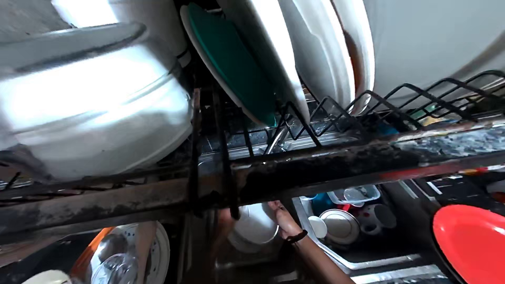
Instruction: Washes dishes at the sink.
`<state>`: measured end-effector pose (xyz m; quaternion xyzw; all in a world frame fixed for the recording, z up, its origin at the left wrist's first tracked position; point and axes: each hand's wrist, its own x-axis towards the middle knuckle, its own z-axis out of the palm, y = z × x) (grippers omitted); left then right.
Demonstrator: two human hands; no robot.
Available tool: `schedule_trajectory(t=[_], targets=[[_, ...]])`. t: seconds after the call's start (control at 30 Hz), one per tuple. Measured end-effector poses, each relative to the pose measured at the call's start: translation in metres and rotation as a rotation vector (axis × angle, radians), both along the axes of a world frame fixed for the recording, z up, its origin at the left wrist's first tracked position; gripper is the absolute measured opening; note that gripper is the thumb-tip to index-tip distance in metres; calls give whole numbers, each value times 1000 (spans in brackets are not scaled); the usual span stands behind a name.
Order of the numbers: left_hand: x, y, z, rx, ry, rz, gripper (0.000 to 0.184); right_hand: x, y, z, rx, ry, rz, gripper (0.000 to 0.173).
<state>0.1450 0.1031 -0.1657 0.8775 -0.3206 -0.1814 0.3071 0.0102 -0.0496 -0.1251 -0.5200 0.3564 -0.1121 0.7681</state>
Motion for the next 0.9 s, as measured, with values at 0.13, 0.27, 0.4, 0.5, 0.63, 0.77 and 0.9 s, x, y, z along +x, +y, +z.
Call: schedule_trajectory(t=[0.13,0.27,0.4,0.5,0.63,0.77,0.9], targets=[[30,-27,41,-8,44,161,34,9,18,-1,-19,-58,122,41],[-37,-46,48,-209,180,-39,30,23,16,1,-2,-96,32,36],[-75,-14,-7,-274,73,-208,24,14,-5,8,-133,-75,-15,37],[-40,0,-19,-22,-6,-77,30,10,-9,4,-197,-75,5,37],[-18,-12,11,113,-24,39,31,19,-6,9,-205,-124,-44,39],[-68,-15,12,-279,44,-138,19,27,0,7,-184,-164,-72,37],[-66,-27,20,-373,16,-79,22,24,14,-1,-104,-139,-20,39]])
